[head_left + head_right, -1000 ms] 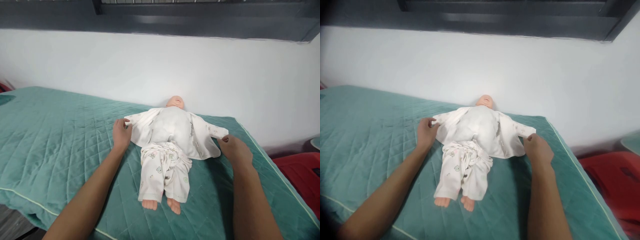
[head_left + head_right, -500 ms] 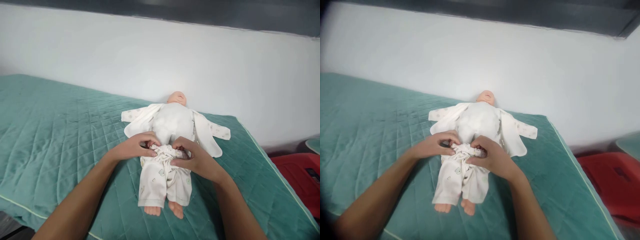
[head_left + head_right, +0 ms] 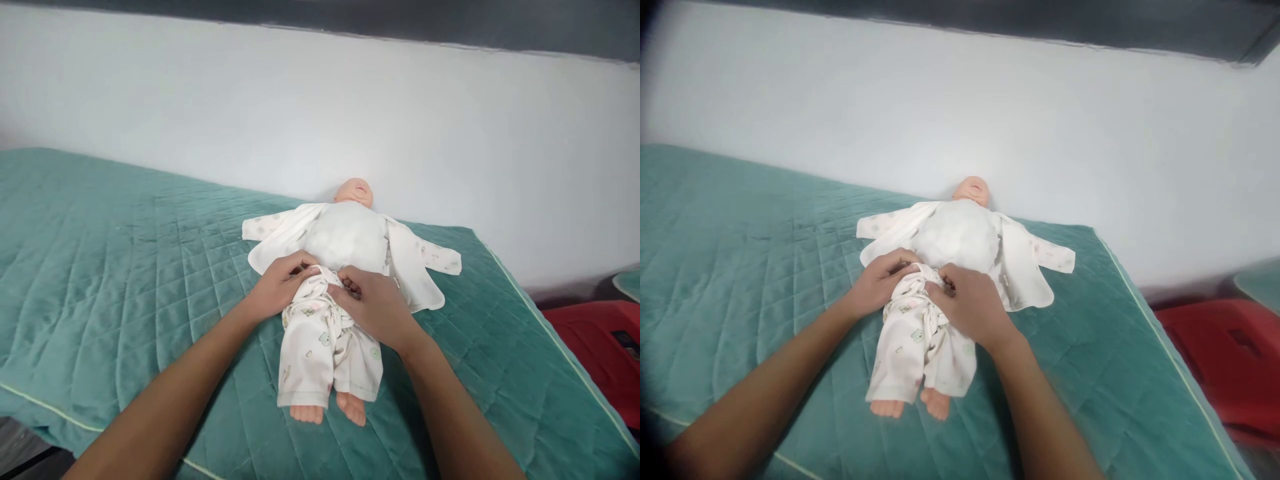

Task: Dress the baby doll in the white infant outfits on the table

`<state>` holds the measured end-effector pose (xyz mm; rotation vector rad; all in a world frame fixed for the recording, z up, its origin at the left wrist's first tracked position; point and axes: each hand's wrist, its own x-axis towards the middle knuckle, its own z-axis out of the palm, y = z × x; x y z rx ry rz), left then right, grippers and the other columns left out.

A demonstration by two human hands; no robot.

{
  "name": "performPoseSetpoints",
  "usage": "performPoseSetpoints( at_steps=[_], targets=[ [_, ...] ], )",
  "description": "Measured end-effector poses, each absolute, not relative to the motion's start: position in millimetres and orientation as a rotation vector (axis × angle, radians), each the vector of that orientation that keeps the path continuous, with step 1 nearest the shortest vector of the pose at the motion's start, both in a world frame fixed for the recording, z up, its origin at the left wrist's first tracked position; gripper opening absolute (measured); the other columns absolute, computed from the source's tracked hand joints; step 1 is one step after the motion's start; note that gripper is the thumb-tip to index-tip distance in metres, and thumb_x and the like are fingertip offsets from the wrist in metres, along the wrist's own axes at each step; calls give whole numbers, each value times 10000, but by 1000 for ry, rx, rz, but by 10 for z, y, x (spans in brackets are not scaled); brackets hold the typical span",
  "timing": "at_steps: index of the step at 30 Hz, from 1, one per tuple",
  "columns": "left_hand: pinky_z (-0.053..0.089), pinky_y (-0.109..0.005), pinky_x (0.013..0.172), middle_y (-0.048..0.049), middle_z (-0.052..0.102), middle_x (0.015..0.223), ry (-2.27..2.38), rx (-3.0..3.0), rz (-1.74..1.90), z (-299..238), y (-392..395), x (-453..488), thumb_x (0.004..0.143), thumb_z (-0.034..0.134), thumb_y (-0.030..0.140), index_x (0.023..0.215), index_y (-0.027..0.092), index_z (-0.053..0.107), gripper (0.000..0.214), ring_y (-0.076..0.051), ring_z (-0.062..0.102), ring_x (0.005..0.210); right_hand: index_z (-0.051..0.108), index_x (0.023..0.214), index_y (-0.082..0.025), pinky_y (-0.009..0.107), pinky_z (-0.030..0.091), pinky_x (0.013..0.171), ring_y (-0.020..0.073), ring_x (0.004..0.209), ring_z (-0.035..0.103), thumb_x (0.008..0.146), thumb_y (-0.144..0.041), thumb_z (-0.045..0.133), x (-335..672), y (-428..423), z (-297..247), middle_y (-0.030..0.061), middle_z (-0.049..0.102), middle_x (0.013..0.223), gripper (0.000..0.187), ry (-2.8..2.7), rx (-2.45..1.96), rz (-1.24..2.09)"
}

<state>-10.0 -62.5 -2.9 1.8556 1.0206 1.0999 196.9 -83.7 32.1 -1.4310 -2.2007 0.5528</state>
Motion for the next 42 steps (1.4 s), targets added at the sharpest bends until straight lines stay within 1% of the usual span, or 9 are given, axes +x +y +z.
performPoseSetpoints(
  at_steps=[4,9,15,23,28,33,37,39,42],
  targets=[
    [415,-257,697,9,616,789,1037,1691,1095,-45,-618,-86,934,576,447,876,184,630,274,-141,549,759,391,627,-204,288,219,543,103,558,350,902,-522,565,1922,-809,373,-57,387,558,456,-2207,-1456,628],
    [378,-227,630,19,552,751,954,1479,1047,-33,-607,-97,885,648,438,821,173,609,276,-115,488,695,324,610,-205,277,173,519,91,566,259,881,-594,576,2079,-735,364,-55,265,608,536,-2097,-1222,1262],
    [307,-201,568,34,473,700,879,1179,1090,-66,-606,-156,852,693,436,781,167,585,298,-86,401,623,506,668,-182,247,182,489,75,532,314,802,-472,741,2431,-625,213,-57,385,599,396,-1547,-1045,1636],
    [325,-184,561,35,483,699,916,1006,1165,-79,-537,-228,782,764,425,768,158,585,321,-78,418,618,528,608,-166,221,226,457,65,483,331,784,-432,774,2689,-594,194,-55,398,548,402,-1252,-1077,1637],
    [355,-194,594,31,520,724,964,1028,1166,-109,-508,-225,785,751,443,777,165,596,319,-90,454,648,662,782,-192,239,379,533,118,580,517,715,-410,807,2653,-620,215,-14,588,683,270,-1141,-923,1551],
    [376,-234,625,22,548,744,1130,1287,1145,-145,-472,-217,862,643,489,818,182,603,312,-121,476,677,671,848,-221,260,401,577,129,605,526,774,-414,769,2430,-613,140,-18,630,720,229,-1283,-1040,1353],
    [444,-309,892,-42,605,1016,1159,1702,1207,-77,-474,-157,890,610,477,921,214,646,267,-197,554,988,674,859,-209,276,434,680,156,746,571,822,-429,721,2267,-591,77,1,666,827,228,-1521,-1132,1082],
    [369,-356,1069,-62,567,1169,1109,1838,1198,-39,-481,-110,868,658,454,965,236,664,239,-228,495,1183,677,868,-206,281,441,727,163,799,585,848,-416,692,2221,-586,61,5,679,874,211,-1570,-1156,994],
    [295,-401,1141,-66,530,1205,1112,1897,1120,-16,-481,-67,854,688,441,907,235,647,217,-244,448,1244,685,879,-206,281,444,764,166,842,598,866,-387,672,2199,-582,52,7,691,904,182,-1600,-1166,952]
  ],
)
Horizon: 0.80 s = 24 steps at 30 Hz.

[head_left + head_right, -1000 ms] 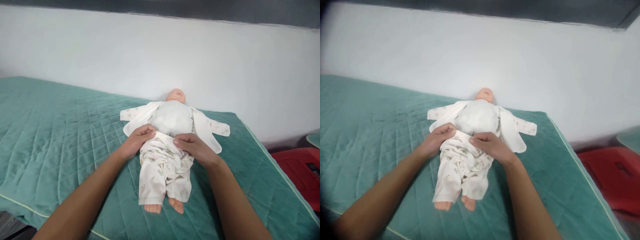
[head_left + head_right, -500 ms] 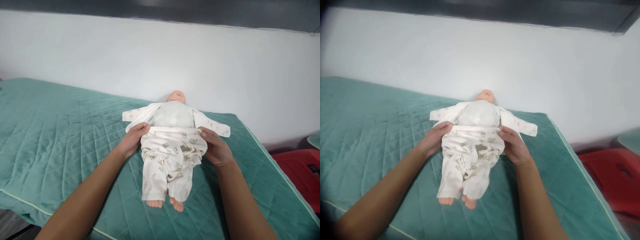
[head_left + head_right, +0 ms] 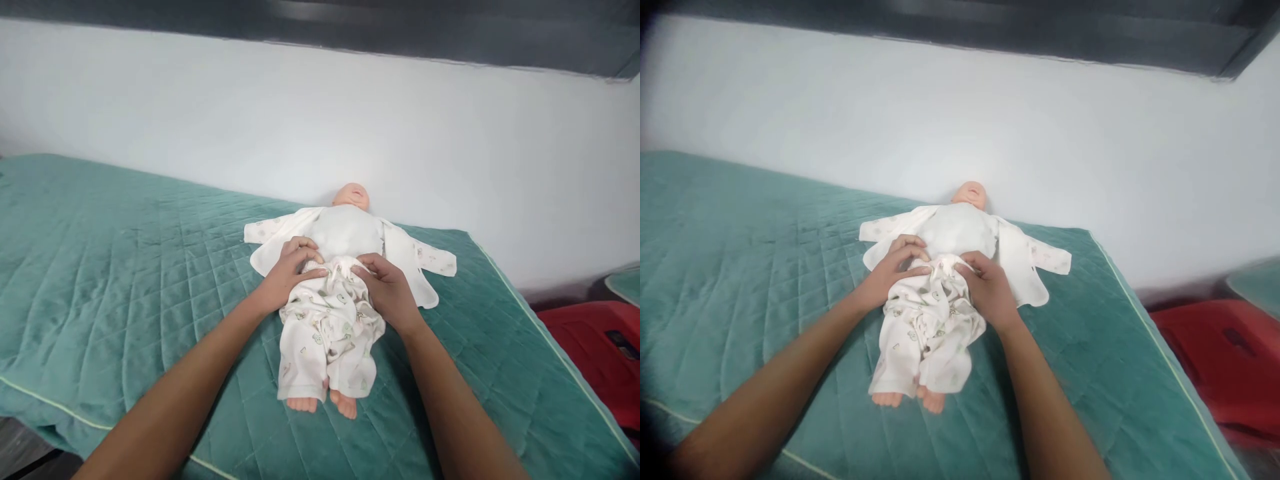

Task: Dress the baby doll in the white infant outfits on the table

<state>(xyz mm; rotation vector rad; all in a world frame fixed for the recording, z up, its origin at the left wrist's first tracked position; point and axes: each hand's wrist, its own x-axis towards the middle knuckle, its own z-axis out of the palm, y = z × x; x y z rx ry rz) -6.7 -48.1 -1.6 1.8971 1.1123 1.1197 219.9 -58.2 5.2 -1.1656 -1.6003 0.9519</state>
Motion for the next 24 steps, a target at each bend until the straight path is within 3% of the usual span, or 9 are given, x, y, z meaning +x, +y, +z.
performPoseSetpoints(
  at_steps=[3,8,12,16,19,24],
  targets=[
    [341,-393,1094,-72,520,1159,1082,1885,1122,-28,-456,-87,880,656,433,866,213,588,231,-232,483,1173,695,871,-202,283,443,766,168,842,602,864,-386,676,2216,-574,61,9,698,901,185,-1617,-1165,987],
    [389,-373,1028,-65,495,1144,1091,1956,994,-9,-416,-132,892,631,438,1044,247,605,246,-223,484,1139,710,887,-195,286,441,731,170,810,597,848,-411,691,2254,-561,96,15,701,887,220,-1622,-1151,1075],
    [386,-386,1011,-57,516,1112,1155,2085,878,136,-387,-103,875,632,430,910,234,621,199,-235,483,1105,717,853,-189,279,428,705,165,785,579,828,-408,708,2271,-545,99,12,686,844,220,-1580,-1139,1119],
    [440,-308,808,-21,555,917,1113,2050,776,355,-252,-137,865,606,412,801,208,543,223,-187,537,881,705,837,-181,258,390,631,131,683,524,796,-428,742,2308,-531,105,-15,624,736,253,-1488,-1113,1257],
    [411,-272,694,14,548,781,1161,2027,780,410,-95,-165,872,579,416,797,213,510,227,-163,516,761,688,827,-175,246,349,572,102,600,453,772,-474,760,2333,-538,145,-39,561,659,313,-1442,-1123,1342],
    [429,-278,689,17,574,780,1276,1944,1014,148,42,-120,872,581,393,824,216,515,195,-158,534,742,683,821,-173,237,337,551,93,580,435,744,-477,790,2343,-547,175,-45,530,632,331,-1316,-1130,1428]
  ],
)
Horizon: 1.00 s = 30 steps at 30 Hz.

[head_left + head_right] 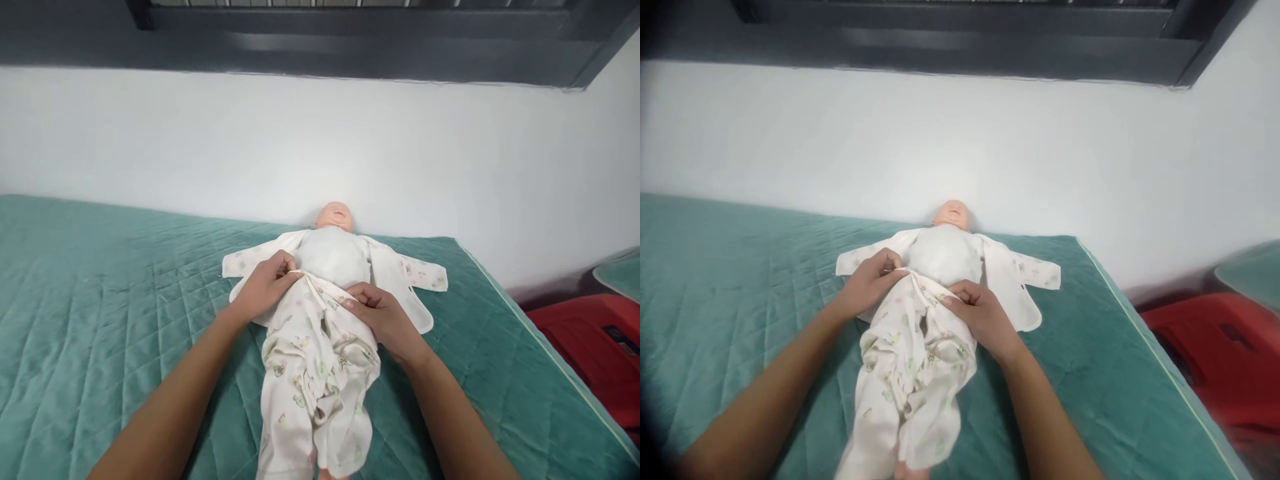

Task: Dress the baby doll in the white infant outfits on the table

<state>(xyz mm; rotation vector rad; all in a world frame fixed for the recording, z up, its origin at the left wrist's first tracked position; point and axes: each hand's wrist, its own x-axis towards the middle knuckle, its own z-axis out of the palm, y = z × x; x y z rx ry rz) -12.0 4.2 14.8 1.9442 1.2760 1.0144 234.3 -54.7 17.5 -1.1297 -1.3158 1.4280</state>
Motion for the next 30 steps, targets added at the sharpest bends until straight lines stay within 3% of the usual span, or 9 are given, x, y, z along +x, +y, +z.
performPoseSetpoints(
  at_steps=[6,10,13,15,19,24,30],
  targets=[
    [444,-288,743,0,598,859,1386,1972,1129,-81,-28,-83,783,550,180,833,218,529,66,-168,549,828,685,884,-231,275,437,570,147,620,560,674,-363,829,2417,-507,148,-4,641,742,287,-846,-1075,1452],
    [445,-295,744,-6,598,887,1454,1943,1144,-80,-50,-87,737,539,143,874,218,541,156,-175,552,847,681,897,-253,371,514,655,244,744,655,755,-351,745,2548,-468,222,32,700,824,185,-744,-1106,1396],
    [436,-299,740,-1,597,867,1467,1932,1137,-90,-59,-86,706,537,120,858,217,545,181,-174,551,827,661,965,-256,434,528,692,305,827,677,819,-405,666,2621,-448,238,68,723,908,208,-809,-1130,1349],
    [434,-298,742,11,595,855,1439,1875,1114,-105,-58,-85,695,535,113,875,221,542,210,-165,558,802,647,954,-254,422,518,655,293,784,669,823,-434,654,2636,-443,206,69,713,875,223,-883,-1148,1300],
    [453,-308,796,6,643,912,1408,1659,1019,-126,-39,-95,693,561,140,932,217,554,252,-175,613,856,659,953,-248,304,449,551,172,600,588,742,-366,772,2652,-457,134,-9,645,708,267,-984,-1177,1383],
    [469,-335,848,-38,703,1013,1368,1492,835,-115,-20,-124,710,583,184,962,207,601,254,-228,648,984,640,1077,-253,248,429,519,132,608,590,723,-334,815,2803,-470,164,-19,660,797,403,-1190,-1208,1531],
    [482,-327,798,-4,686,861,1210,1544,866,-150,-36,-113,673,521,145,853,216,568,199,-213,644,863,589,899,-220,234,381,512,118,615,528,735,-296,737,2848,-377,120,-25,635,777,234,-1572,-1487,1309]
  ],
)
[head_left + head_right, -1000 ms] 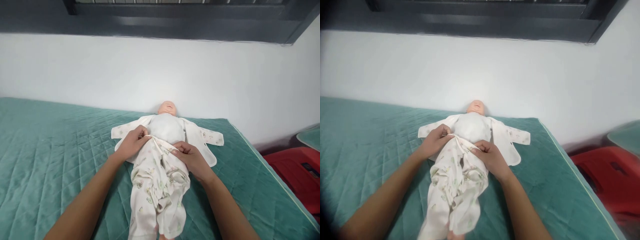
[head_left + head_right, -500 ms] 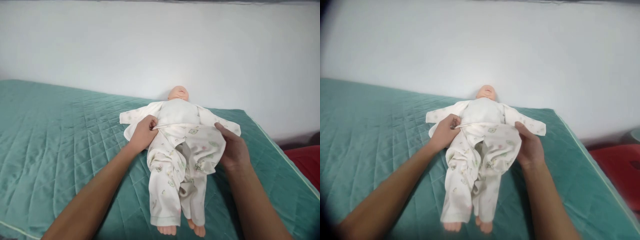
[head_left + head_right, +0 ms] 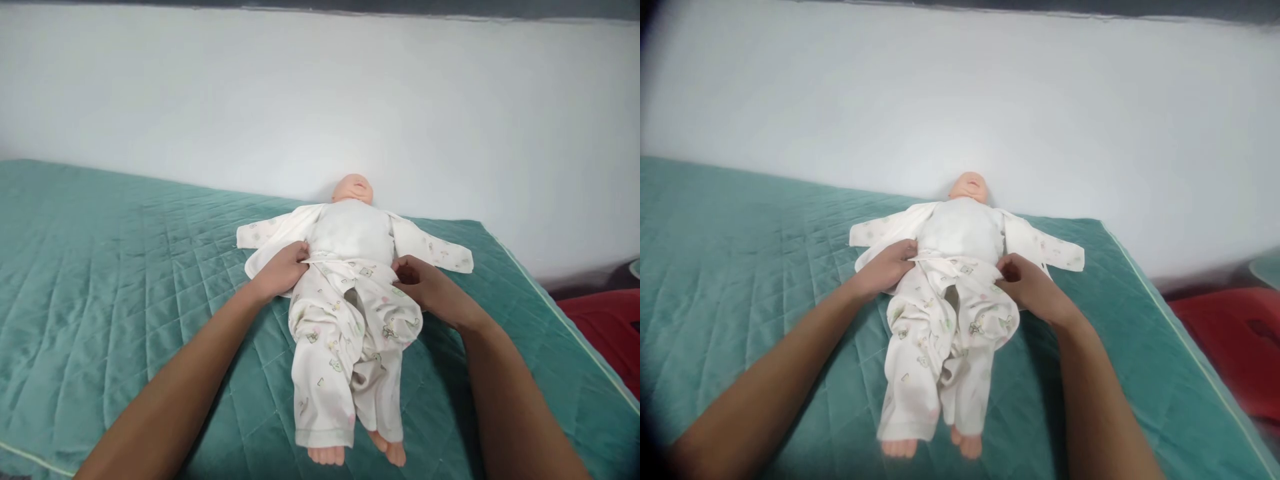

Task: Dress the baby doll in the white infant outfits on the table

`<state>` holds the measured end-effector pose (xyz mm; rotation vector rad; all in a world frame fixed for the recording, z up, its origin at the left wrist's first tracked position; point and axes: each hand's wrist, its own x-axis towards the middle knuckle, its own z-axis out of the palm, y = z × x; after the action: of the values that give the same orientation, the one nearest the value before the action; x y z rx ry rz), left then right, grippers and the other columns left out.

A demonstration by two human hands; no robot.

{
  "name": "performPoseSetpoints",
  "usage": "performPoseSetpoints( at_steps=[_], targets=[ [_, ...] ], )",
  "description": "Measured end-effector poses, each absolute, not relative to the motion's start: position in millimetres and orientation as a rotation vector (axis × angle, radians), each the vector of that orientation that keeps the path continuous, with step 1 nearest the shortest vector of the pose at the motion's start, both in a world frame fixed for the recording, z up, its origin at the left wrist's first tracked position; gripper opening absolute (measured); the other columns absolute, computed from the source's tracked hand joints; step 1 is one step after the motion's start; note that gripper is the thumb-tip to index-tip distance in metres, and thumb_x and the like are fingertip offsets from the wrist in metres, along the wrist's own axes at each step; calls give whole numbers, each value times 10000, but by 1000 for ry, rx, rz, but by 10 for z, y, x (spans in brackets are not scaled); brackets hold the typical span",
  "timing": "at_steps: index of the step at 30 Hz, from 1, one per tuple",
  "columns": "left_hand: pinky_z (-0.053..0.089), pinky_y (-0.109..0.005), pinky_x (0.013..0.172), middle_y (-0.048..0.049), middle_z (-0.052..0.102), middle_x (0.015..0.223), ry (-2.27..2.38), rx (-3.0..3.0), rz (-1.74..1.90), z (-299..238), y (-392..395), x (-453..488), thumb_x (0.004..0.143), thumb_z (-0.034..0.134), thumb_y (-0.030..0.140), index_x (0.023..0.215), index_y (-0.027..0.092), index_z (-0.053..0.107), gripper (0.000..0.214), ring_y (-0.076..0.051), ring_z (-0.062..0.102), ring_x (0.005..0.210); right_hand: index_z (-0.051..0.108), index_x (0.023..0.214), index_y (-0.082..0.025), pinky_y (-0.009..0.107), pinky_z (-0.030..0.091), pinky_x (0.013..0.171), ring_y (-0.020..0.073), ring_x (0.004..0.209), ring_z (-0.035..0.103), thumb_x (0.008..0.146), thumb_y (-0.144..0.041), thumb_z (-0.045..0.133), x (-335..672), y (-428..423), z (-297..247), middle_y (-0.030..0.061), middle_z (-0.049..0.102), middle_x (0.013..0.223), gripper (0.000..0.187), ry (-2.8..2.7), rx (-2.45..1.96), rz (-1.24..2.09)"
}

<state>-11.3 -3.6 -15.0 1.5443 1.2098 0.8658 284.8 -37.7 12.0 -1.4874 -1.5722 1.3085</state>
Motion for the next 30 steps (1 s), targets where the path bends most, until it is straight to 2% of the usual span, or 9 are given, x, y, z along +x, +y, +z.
performPoseSetpoints(
  at_steps=[5,8,13,16,20,25,30],
  targets=[
    [474,-319,784,16,616,776,1189,1577,978,-185,-74,-54,668,490,137,880,222,534,233,-195,602,811,568,866,-223,270,403,596,154,676,541,700,-218,630,2768,-280,14,-14,629,757,178,-1723,-1793,722],
    [460,-291,736,20,603,794,1215,1522,996,-168,-96,-34,669,500,131,928,223,525,276,-178,591,800,568,871,-228,292,415,635,180,717,577,690,-197,601,2740,-257,-11,7,653,793,186,-1720,-1898,571],
    [431,-265,645,10,647,850,1264,1324,918,-171,-80,-53,660,592,132,967,215,527,324,-156,594,733,557,911,-231,303,437,655,207,778,611,667,-163,582,2709,-236,-81,24,673,834,254,-1666,-1826,700],
    [479,-297,688,-41,707,927,1119,1246,877,-187,-51,-75,628,660,120,1031,192,579,417,-199,651,801,557,933,-235,288,440,604,210,772,619,649,-171,597,2683,-254,-104,20,674,838,294,-1575,-1709,882],
    [529,-330,762,-82,742,967,879,1170,908,-163,-42,-84,614,650,83,1029,154,652,421,-237,690,900,560,904,-234,267,439,560,186,721,613,646,-200,654,2635,-343,-24,8,674,844,277,-1415,-1491,1125],
    [550,-310,724,-77,757,948,822,1050,976,-131,-54,-63,611,669,83,1012,147,689,406,-229,714,873,575,878,-229,236,375,489,126,569,529,666,-200,675,2618,-408,41,-34,633,729,236,-1261,-1289,1301],
    [567,-343,780,-77,764,921,797,1025,990,-139,-44,-72,647,739,142,1029,146,706,383,-234,721,877,576,768,-219,231,357,477,110,514,499,681,-202,706,2665,-355,-63,-52,569,619,157,-1169,-1208,1356]
  ],
)
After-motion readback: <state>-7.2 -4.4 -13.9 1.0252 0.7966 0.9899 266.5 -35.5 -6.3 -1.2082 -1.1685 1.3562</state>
